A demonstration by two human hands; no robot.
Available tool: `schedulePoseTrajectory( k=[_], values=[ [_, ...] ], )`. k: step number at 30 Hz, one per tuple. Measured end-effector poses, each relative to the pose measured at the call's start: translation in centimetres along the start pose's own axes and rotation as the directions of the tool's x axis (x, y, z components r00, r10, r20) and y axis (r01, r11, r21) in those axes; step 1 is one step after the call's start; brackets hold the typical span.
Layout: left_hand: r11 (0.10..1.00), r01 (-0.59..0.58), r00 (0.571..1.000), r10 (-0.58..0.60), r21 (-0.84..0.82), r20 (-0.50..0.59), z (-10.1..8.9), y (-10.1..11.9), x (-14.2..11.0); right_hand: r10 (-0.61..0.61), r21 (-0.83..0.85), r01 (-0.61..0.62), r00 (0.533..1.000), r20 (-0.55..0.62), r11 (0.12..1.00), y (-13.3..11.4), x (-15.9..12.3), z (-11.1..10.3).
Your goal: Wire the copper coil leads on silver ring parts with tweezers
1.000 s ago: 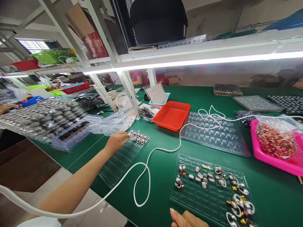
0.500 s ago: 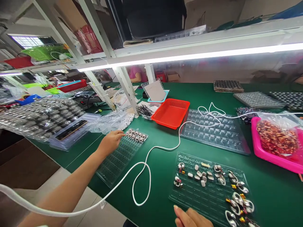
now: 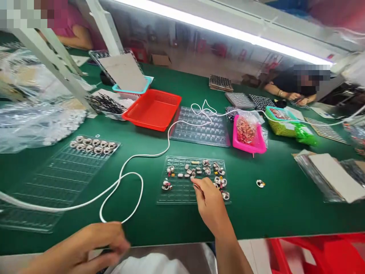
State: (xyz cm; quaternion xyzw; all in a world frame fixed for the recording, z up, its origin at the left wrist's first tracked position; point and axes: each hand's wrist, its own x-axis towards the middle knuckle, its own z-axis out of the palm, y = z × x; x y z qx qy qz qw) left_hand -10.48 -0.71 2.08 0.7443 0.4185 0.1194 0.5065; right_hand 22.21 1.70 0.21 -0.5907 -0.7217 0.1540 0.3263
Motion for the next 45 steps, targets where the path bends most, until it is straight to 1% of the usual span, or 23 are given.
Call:
schedulePoseTrajectory(
  k=[1, 2, 4, 7, 10, 13, 16, 21, 24, 29, 32, 34, 38, 41, 43, 45],
  values=[
    [1.0, 0.025, 0.999, -0.025, -0.003, 0.043, 0.7, 0.2, 1.2, -0.007, -0.021, 0.007, 0.999, 0.039, 1.0, 0.1, 0.4, -0.1],
    [0.999, 0.034, 0.999, -0.034, -0.01, 0.028, 1.3, 0.5, 2.3, 0.0, -0.052, 0.004, 0.998, 0.07, 0.999, 0.2, 0.8, -0.1],
    [0.999, 0.031, 0.999, -0.032, -0.019, -0.021, 2.2, 0.9, 4.0, 0.019, -0.129, -0.002, 0.991, 0.129, 0.992, 0.3, 1.5, -0.2],
    [1.0, -0.016, 0.994, 0.014, -0.024, -0.109, 3.1, 1.0, 5.4, 0.075, -0.237, -0.031, 0.981, 0.178, 0.971, 0.2, 2.2, -0.2],
    [0.998, -0.058, 0.982, 0.056, -0.008, -0.183, 4.1, 0.6, 6.2, 0.107, -0.251, -0.053, 0.972, 0.207, 0.967, 0.2, 2.9, -0.1],
    [0.998, -0.07, 0.974, 0.068, 0.0, -0.218, 5.0, 0.1, 6.7, 0.159, -0.249, -0.099, 0.96, 0.233, 0.963, 0.3, 3.8, 0.2],
    [0.998, -0.066, 0.975, 0.063, -0.005, -0.214, 5.5, -0.3, 6.9, 0.228, -0.294, -0.149, 0.939, 0.256, 0.944, 0.6, 5.0, 0.1],
    [0.997, -0.074, 0.978, 0.071, -0.01, -0.197, 5.7, -0.9, 6.9, 0.229, -0.326, -0.133, 0.934, 0.275, 0.936, 0.4, 6.7, -0.4],
    [0.998, -0.068, 0.977, 0.067, -0.002, -0.203, 5.8, -1.2, 7.1, 0.187, -0.313, -0.08, 0.926, 0.327, 0.946, -0.5, 7.6, 0.3],
    [0.998, -0.061, 0.977, 0.065, 0.026, -0.204, 6.0, -1.4, 7.4, 0.096, -0.269, 0.033, 0.886, 0.453, 0.962, -2.2, 9.0, 3.0],
    [0.998, -0.048, 0.977, 0.054, 0.034, -0.207, 6.0, -1.3, 7.4, 0.058, -0.26, 0.087, 0.863, 0.501, 0.962, -2.6, 9.5, 4.3],
    [0.999, -0.041, 0.977, 0.048, 0.035, -0.209, 6.0, -1.2, 7.3, 0.051, -0.261, 0.098, 0.859, 0.51, 0.96, -2.7, 9.7, 5.0],
    [0.999, -0.049, 0.973, 0.048, 0.0, -0.228, 6.0, -1.1, 7.2, 0.058, -0.234, 0.064, 0.876, 0.479, 0.97, -2.5, 10.0, 5.3],
    [0.995, -0.065, 0.957, 0.04, -0.077, -0.287, 5.8, -1.1, 7.1, 0.08, -0.177, -0.004, 0.901, 0.426, 0.984, -2.6, 9.4, 4.5],
    [0.987, -0.09, 0.925, 0.033, -0.133, -0.378, 5.8, -1.1, 7.1, 0.094, -0.117, -0.051, 0.909, 0.406, 0.992, -2.9, 8.2, 3.6],
    [0.975, -0.134, 0.882, 0.036, -0.177, -0.469, 5.9, -1.0, 7.1, 0.114, -0.013, -0.119, 0.903, 0.414, 0.993, -3.4, 6.5, 2.6]
  ],
)
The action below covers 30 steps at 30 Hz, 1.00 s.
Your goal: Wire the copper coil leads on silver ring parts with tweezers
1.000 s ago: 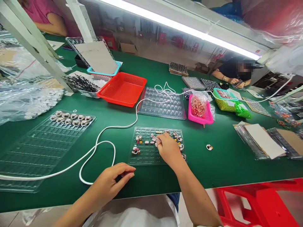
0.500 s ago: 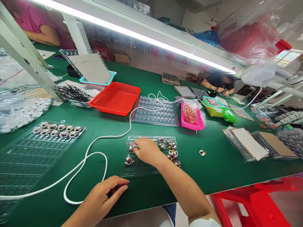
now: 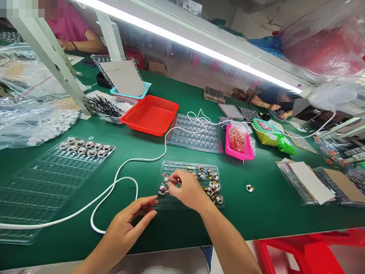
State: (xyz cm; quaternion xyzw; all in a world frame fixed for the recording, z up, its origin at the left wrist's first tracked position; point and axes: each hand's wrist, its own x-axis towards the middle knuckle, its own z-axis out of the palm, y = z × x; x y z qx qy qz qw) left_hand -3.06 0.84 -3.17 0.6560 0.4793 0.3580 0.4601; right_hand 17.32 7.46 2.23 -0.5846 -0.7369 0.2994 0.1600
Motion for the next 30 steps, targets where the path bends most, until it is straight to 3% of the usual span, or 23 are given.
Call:
schedulePoseTrajectory(
  k=[2, 5, 7, 10, 13, 16, 18, 20, 22, 24, 30],
  values=[
    [0.997, -0.037, 0.998, 0.034, -0.061, -0.056, 0.3, 0.2, -0.1, 0.089, 0.393, -0.102, 0.995, 0.05, 0.914, -0.2, -2.1, 0.2],
    [0.982, -0.095, 0.994, 0.085, -0.161, -0.065, 0.7, 0.6, -0.1, 0.144, 0.73, -0.161, 0.986, 0.086, 0.665, 0.0, -4.9, 1.4],
    [0.966, -0.083, 0.996, 0.076, -0.246, -0.039, 0.8, 1.0, -0.1, 0.193, 0.854, -0.17, 0.978, 0.084, 0.491, 0.4, -6.1, 2.6],
    [0.912, 0.053, 0.998, -0.033, -0.406, 0.054, 0.7, 1.6, 0.2, 0.264, 0.953, -0.153, 0.961, 0.082, 0.261, 0.9, -7.3, 4.5],
    [0.785, 0.261, 0.961, -0.155, -0.561, 0.23, 0.7, 2.0, 0.7, 0.24, 0.985, -0.08, 0.97, 0.041, 0.152, 0.9, -7.8, 5.8],
    [0.6, 0.444, 0.891, -0.213, -0.666, 0.402, 1.1, 2.0, 1.3, 0.122, 0.978, 0.017, 0.992, -0.043, 0.206, 0.5, -8.0, 6.2],
    [0.493, 0.506, 0.859, -0.215, -0.708, 0.465, 1.4, 1.9, 1.5, 0.034, 0.941, 0.068, 0.996, -0.083, 0.33, 0.3, -8.1, 5.9],
    [0.443, 0.522, 0.851, -0.217, -0.728, 0.478, 1.5, 1.7, 1.7, -0.021, 0.873, 0.085, 0.996, -0.085, 0.481, 0.2, -8.2, 5.3],
    [0.453, 0.521, 0.853, -0.234, -0.724, 0.467, 1.4, 1.6, 1.8, -0.048, 0.782, 0.09, 0.996, -0.077, 0.617, 0.1, -8.2, 4.5],
    [0.491, 0.516, 0.855, -0.241, -0.702, 0.46, 0.9, 1.6, 1.8, -0.074, 0.708, 0.11, 0.994, -0.081, 0.698, 0.1, -8.2, 4.0],
    [0.619, 0.54, 0.824, -0.248, -0.571, 0.51, -0.6, 1.7, 1.9, -0.091, 0.677, 0.134, 0.991, -0.098, 0.723, 0.3, -7.6, 3.9]
  ],
)
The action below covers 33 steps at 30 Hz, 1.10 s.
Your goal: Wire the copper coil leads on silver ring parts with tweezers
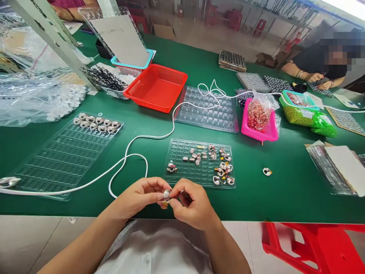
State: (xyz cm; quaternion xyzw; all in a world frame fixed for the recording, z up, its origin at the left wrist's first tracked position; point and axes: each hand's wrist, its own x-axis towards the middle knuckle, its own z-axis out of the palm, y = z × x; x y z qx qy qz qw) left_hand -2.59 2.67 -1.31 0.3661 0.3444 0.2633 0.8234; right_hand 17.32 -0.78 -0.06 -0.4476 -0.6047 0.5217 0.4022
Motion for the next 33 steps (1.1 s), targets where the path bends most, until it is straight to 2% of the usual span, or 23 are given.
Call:
schedulePoseTrajectory(
  k=[5, 11, 14, 17, 21, 25, 29, 33],
  values=[
    [1.0, 0.006, 1.0, -0.006, -0.018, 0.011, -0.1, -0.1, 0.2, -0.08, -0.06, 0.082, 0.996, 0.034, 0.995, 0.3, 0.3, -0.1],
    [0.999, -0.034, 0.999, 0.034, -0.014, -0.003, 0.7, -0.2, 0.6, -0.039, -0.07, 0.041, 0.999, 0.031, 0.997, 0.4, 0.4, -0.1],
    [0.995, -0.084, 0.991, 0.089, 0.057, -0.096, 1.2, -0.1, 0.6, -0.05, -0.154, 0.04, 0.997, -0.057, 0.987, 0.7, 0.1, 0.0],
    [0.989, -0.106, 0.965, 0.126, 0.098, -0.229, 1.6, 0.0, 0.5, -0.104, -0.211, 0.068, 0.982, -0.161, 0.975, 1.0, -0.5, 0.2],
    [0.982, -0.125, 0.925, 0.166, 0.139, -0.341, 2.1, 0.0, 0.4, -0.162, -0.248, 0.112, 0.968, -0.192, 0.962, 1.5, -0.9, 0.8],
    [0.97, -0.121, 0.893, 0.2, 0.213, -0.404, 2.6, -0.3, 0.2, -0.173, -0.321, 0.093, 0.957, -0.233, 0.943, 1.6, -0.7, 1.9],
    [0.888, -0.174, 0.851, 0.353, 0.426, -0.388, 2.7, -0.7, -0.2, -0.104, -0.289, 0.022, 0.956, -0.273, 0.957, 1.5, -0.6, 2.4],
    [0.809, -0.178, 0.823, 0.435, 0.561, -0.365, 2.3, -1.0, -0.1, 0.098, -0.077, -0.117, 0.971, -0.217, 0.99, 1.6, -0.6, 2.0]
  ],
)
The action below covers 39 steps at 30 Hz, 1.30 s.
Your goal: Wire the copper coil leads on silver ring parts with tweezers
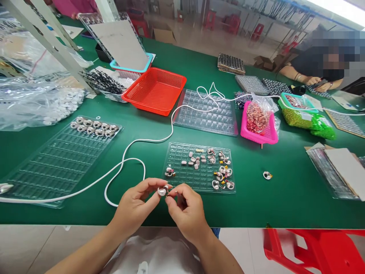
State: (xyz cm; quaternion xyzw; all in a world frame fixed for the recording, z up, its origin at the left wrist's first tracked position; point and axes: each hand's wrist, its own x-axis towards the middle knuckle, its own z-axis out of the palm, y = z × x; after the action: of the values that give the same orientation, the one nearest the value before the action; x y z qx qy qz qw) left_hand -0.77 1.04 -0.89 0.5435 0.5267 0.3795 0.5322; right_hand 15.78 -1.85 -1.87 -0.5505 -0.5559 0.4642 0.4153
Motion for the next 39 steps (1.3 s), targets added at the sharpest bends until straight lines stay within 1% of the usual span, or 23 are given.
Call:
schedulePoseTrajectory(
  k=[2, 4, 7, 10, 14, 17, 19, 20, 22, 25, 27, 30, 32, 36, 39],
  values=[
    [1.0, 0.001, 1.0, -0.001, -0.002, 0.003, 0.0, -0.2, 0.1, 0.074, 0.081, -0.077, 0.996, 0.044, 0.994, 0.2, 0.1, -0.2],
    [0.999, 0.02, 0.999, -0.02, -0.031, 0.026, 0.0, -0.3, 0.2, 0.107, 0.139, -0.113, 0.993, 0.048, 0.984, 0.3, 0.2, -0.3],
    [0.994, 0.068, 0.996, -0.062, -0.091, 0.064, 0.1, -0.2, 0.2, 0.122, 0.177, -0.118, 0.992, -0.012, 0.977, 0.6, 0.2, 0.0],
    [0.971, 0.146, 0.988, -0.133, -0.187, 0.083, 0.2, 0.0, 0.1, 0.102, 0.157, -0.087, 0.99, -0.093, 0.984, 0.9, 0.1, 0.3],
    [0.903, 0.253, 0.967, -0.234, -0.348, 0.098, 0.3, 0.1, 0.3, 0.01, 0.07, 0.001, 0.99, -0.143, 0.998, 1.2, -0.1, 0.2],
    [0.843, 0.309, 0.951, -0.284, -0.44, 0.124, 0.2, 0.1, 0.6, -0.147, -0.055, 0.14, 0.977, -0.152, 0.989, 1.5, -0.2, -0.5],
    [0.818, 0.332, 0.943, -0.302, -0.47, 0.14, 0.2, 0.2, 0.7, -0.272, -0.124, 0.257, 0.954, -0.127, 0.959, 1.6, -0.3, -1.1],
    [0.811, 0.339, 0.94, -0.309, -0.477, 0.142, 0.2, 0.3, 0.8, -0.316, -0.145, 0.3, 0.943, -0.104, 0.943, 1.6, -0.3, -1.4],
    [0.807, 0.345, 0.938, -0.318, -0.48, 0.139, 0.2, 0.5, 0.9, -0.355, -0.172, 0.342, 0.933, -0.056, 0.924, 1.4, -0.3, -1.8],
    [0.827, 0.326, 0.944, -0.309, -0.458, 0.115, 0.3, 0.7, 0.9, -0.358, -0.17, 0.35, 0.934, -0.017, 0.921, 0.7, -0.1, -1.8],
    [0.854, 0.288, 0.957, -0.275, -0.433, 0.094, 0.3, 0.7, 0.8, -0.333, -0.13, 0.33, 0.943, -0.002, 0.935, 0.2, 0.1, -1.5],
    [0.877, 0.216, 0.976, -0.201, -0.43, 0.082, 0.4, 0.3, 0.5, -0.227, -0.039, 0.226, 0.974, -0.011, 0.973, -0.1, 0.3, -0.9],
    [0.882, 0.174, 0.985, -0.15, -0.439, 0.089, 0.3, 0.1, 0.2, -0.16, 0.013, 0.161, 0.987, -0.034, 0.987, 0.0, 0.5, -0.7],
    [0.911, 0.098, 0.993, -0.065, -0.401, 0.094, 0.0, 0.2, -0.2, -0.118, 0.079, 0.122, 0.991, -0.056, 0.989, 0.4, 0.6, -0.7],
    [0.94, 0.012, 0.996, 0.019, -0.341, 0.089, -0.2, 0.4, -0.3, -0.101, 0.142, 0.105, 0.994, -0.039, 0.984, 0.6, 0.6, -0.9]
  ],
)
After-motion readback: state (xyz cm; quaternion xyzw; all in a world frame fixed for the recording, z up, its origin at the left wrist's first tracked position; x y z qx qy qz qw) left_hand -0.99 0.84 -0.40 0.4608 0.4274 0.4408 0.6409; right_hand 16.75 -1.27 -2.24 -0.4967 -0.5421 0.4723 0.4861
